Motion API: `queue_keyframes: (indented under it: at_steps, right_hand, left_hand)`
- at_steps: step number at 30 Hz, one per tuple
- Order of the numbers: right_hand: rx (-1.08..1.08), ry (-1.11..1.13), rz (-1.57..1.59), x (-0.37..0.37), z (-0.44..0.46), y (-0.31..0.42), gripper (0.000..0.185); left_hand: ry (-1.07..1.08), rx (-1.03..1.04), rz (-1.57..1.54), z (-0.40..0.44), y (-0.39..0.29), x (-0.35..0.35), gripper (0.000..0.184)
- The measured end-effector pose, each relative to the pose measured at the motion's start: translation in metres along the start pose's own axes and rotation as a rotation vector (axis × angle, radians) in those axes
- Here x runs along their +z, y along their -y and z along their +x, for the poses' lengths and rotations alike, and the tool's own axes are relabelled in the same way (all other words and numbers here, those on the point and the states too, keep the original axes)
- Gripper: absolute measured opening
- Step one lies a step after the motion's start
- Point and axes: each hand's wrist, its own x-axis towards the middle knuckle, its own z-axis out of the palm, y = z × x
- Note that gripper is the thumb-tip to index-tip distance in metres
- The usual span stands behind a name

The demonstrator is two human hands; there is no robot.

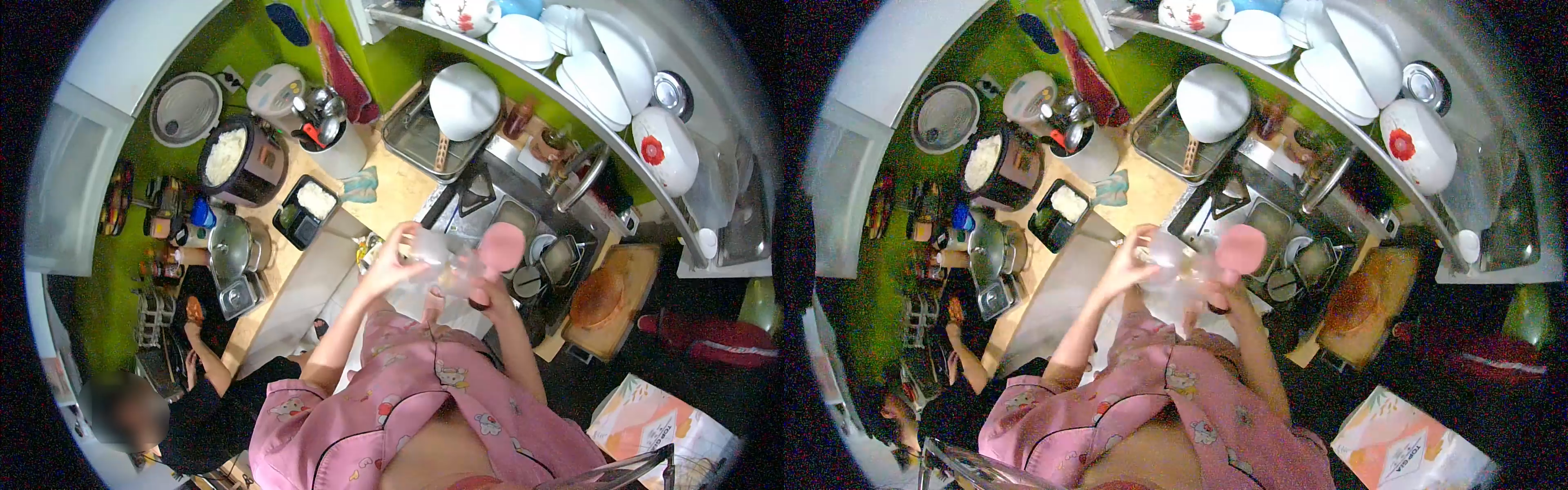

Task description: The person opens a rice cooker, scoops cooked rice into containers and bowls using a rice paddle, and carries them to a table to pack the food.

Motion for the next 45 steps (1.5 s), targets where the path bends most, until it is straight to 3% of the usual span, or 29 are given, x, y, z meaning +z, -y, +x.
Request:
queue_keyframes:
  at_steps: [2, 3, 7, 9, 13, 15, 17, 20, 21, 23, 24, 25, 27, 30, 31, 32, 35, 36, 39, 40, 43, 45]
  right_hand:
    - [-0.099, 0.167, 0.226, -0.011, -0.009, 0.018, 0.08]
    - [-0.102, 0.139, 0.246, -0.02, -0.014, 0.02, 0.079]
    - [-0.01, -0.084, 0.351, -0.065, -0.042, 0.007, 0.072]
    - [-0.038, -0.185, 0.293, -0.055, -0.046, 0.012, 0.071]
    - [-0.115, -0.11, 0.367, -0.056, -0.046, -0.014, 0.071]
    - [-0.107, -0.081, 0.402, -0.049, -0.049, -0.019, 0.071]
    - [-0.093, -0.032, 0.399, -0.032, -0.045, -0.016, 0.069]
    - [-0.104, 0.076, 0.345, -0.008, -0.027, -0.017, 0.065]
    - [-0.084, 0.042, 0.333, -0.001, -0.019, -0.018, 0.07]
    - [-0.028, -0.032, 0.306, 0.018, -0.003, -0.019, 0.08]
    - [-0.109, 0.145, 0.28, 0.046, 0.007, -0.006, 0.08]
    - [-0.102, 0.168, 0.23, 0.058, 0.021, -0.006, 0.079]
    - [-0.085, 0.215, 0.136, 0.076, 0.039, -0.01, 0.078]
    - [0.071, 0.133, -0.441, 0.06, 0.072, -0.038, 0.061]
    - [0.138, 0.086, -0.628, 0.053, 0.087, -0.052, 0.058]
    - [-0.046, 0.155, -0.393, 0.06, 0.098, -0.063, 0.053]
    - [-0.002, -0.089, -0.262, 0.084, 0.13, -0.055, 0.041]
    - [-0.136, -0.24, -0.253, 0.088, 0.144, -0.063, 0.028]
    - [-0.222, -0.429, -0.51, 0.034, 0.234, -0.121, 0.026]
    - [-0.066, -0.566, -0.737, 0.043, 0.246, -0.118, 0.027]
    - [-0.376, -0.607, -0.742, 0.069, 0.273, -0.132, 0.029]
    - [-0.395, -0.688, -0.797, 0.094, 0.283, -0.132, 0.029]
  left_hand:
    - [-0.072, -0.048, 0.028, 0.009, 0.014, -0.015, 0.084]
    - [-0.11, -0.074, 0.039, 0.014, 0.024, -0.021, 0.083]
    - [-0.231, -0.145, 0.893, 0.063, 0.083, -0.036, 0.096]
    - [-0.239, -0.185, 1.009, 0.095, 0.124, -0.039, 0.103]
    - [-0.207, -0.294, 1.179, 0.14, 0.181, -0.037, 0.111]
    - [-0.223, -0.278, 1.118, 0.146, 0.182, -0.04, 0.119]
    - [-0.299, -0.253, 1.214, 0.129, 0.12, -0.023, 0.118]
    - [-0.298, -0.056, 0.604, 0.104, 0.116, -0.009, 0.111]
    - [-0.146, -0.082, 0.2, 0.081, 0.092, -0.002, 0.102]
    - [0.04, -0.188, -0.162, 0.028, 0.03, 0.018, 0.102]
    - [0.024, -0.279, -0.215, 0.007, 0.042, 0.029, 0.1]
    - [0.03, -0.408, -0.3, -0.008, 0.063, 0.037, 0.09]
    - [-0.121, -0.472, -0.881, -0.036, 0.042, 0.043, 0.068]
    - [-0.423, -0.491, -0.824, -0.05, 0.079, 0.024, 0.046]
    - [-0.51, -0.502, -0.674, -0.053, 0.103, 0.011, 0.043]
    - [-0.592, -0.509, -0.523, -0.055, 0.131, -0.007, 0.04]
    - [-0.759, -0.576, -0.256, -0.043, 0.161, -0.053, 0.036]
    - [-0.803, -0.608, -0.2, -0.038, 0.165, -0.065, 0.035]
    - [-0.907, -0.602, 0.453, -0.007, 0.237, -0.077, 0.035]
    - [-0.87, -0.651, 0.37, 0.0, 0.226, -0.079, 0.034]
    - [-0.863, -0.706, 0.263, 0.017, 0.281, -0.078, 0.032]
    - [-0.888, -0.636, 0.389, 0.02, 0.265, -0.077, 0.036]
